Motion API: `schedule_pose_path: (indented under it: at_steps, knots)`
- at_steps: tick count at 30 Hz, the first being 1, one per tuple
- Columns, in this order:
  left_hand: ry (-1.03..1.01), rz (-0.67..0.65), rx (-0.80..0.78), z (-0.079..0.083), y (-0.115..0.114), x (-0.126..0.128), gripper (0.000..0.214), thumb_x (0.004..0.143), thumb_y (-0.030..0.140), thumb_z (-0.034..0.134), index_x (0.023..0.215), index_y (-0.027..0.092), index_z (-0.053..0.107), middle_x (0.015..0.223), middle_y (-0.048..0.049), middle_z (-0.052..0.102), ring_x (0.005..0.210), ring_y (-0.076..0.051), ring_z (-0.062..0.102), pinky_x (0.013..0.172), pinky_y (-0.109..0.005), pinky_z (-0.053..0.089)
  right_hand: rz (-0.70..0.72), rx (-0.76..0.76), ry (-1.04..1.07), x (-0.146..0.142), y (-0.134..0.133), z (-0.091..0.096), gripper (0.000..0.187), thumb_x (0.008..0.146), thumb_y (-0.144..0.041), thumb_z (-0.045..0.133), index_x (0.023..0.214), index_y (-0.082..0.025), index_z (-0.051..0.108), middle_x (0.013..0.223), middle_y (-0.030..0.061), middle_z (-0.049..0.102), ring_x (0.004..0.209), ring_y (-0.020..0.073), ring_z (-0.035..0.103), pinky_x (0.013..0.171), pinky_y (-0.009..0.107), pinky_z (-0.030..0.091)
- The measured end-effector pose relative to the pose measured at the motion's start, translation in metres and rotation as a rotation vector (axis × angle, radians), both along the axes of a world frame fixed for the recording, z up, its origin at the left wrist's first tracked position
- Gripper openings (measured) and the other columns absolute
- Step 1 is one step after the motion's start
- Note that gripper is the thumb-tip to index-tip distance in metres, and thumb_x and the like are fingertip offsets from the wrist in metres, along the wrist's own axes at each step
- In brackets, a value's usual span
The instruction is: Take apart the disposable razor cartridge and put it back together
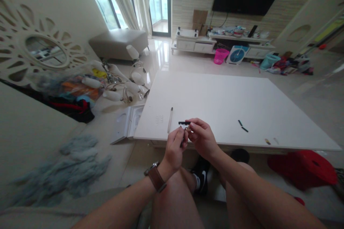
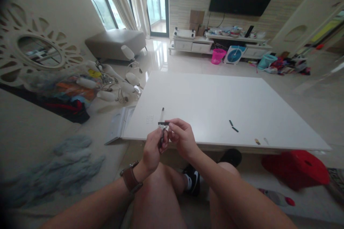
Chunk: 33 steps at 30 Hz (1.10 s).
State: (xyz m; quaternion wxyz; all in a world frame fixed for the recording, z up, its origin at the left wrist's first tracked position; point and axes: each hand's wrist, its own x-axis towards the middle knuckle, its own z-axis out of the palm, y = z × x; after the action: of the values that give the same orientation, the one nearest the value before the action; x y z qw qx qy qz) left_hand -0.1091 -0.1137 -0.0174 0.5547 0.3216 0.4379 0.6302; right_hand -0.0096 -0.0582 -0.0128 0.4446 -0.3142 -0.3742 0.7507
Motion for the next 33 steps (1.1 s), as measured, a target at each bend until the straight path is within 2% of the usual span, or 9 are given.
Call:
schedule_pose_path:
  at_steps: [5, 10, 16, 21, 33]
  knots:
    - [-0.014, -0.026, 0.002, 0.0003, 0.0002, 0.0001, 0.052, 0.087, 0.062, 0.054, 0.062, 0.018, 0.046, 0.057, 0.0031, 0.043, 0.048, -0.007, 0.031, 0.044, -0.022, 0.02, -0.008, 0.016, -0.034, 0.0058, -0.0009, -0.0042, 0.025, 0.071, -0.037, 0.08, 0.088, -0.02, 0.073, 0.055, -0.0026, 0.057, 0.048, 0.0095, 0.05, 0.044, 0.02, 0.03]
    - [-0.033, -0.038, 0.001, -0.0002, 0.0007, 0.0003, 0.051, 0.089, 0.06, 0.054, 0.062, 0.017, 0.046, 0.055, 0.0043, 0.04, 0.047, -0.007, 0.03, 0.045, -0.022, 0.02, 0.017, 0.025, -0.034, 0.0071, -0.0009, -0.0055, 0.023, 0.073, -0.036, 0.08, 0.089, -0.02, 0.073, 0.056, -0.0024, 0.058, 0.05, 0.0096, 0.051, 0.045, 0.02, 0.032]
    - [-0.007, -0.062, 0.017, -0.0011, 0.001, 0.0014, 0.053, 0.089, 0.064, 0.051, 0.065, 0.017, 0.045, 0.062, 0.0015, 0.049, 0.047, -0.006, 0.03, 0.044, -0.022, 0.02, 0.014, 0.034, -0.048, 0.0068, 0.0006, -0.0087, 0.023, 0.075, -0.039, 0.079, 0.087, -0.021, 0.071, 0.053, -0.0036, 0.056, 0.046, 0.0095, 0.049, 0.043, 0.02, 0.03]
    - [0.01, -0.09, 0.031, -0.0046, 0.001, 0.0023, 0.055, 0.088, 0.069, 0.05, 0.067, 0.018, 0.044, 0.062, 0.0028, 0.045, 0.047, -0.006, 0.028, 0.044, -0.022, 0.019, -0.003, 0.035, -0.035, 0.006, 0.0019, -0.006, 0.025, 0.072, -0.041, 0.081, 0.084, -0.021, 0.071, 0.052, -0.0045, 0.054, 0.043, 0.0085, 0.045, 0.042, 0.021, 0.031]
    - [-0.05, -0.102, 0.038, -0.0068, 0.0017, 0.0032, 0.053, 0.09, 0.066, 0.049, 0.067, 0.018, 0.042, 0.059, 0.0046, 0.041, 0.045, -0.005, 0.025, 0.043, -0.021, 0.017, 0.044, 0.064, -0.042, 0.0077, 0.0032, -0.0078, 0.025, 0.074, -0.04, 0.081, 0.085, -0.021, 0.07, 0.051, -0.0043, 0.057, 0.04, 0.0075, 0.045, 0.041, 0.019, 0.031]
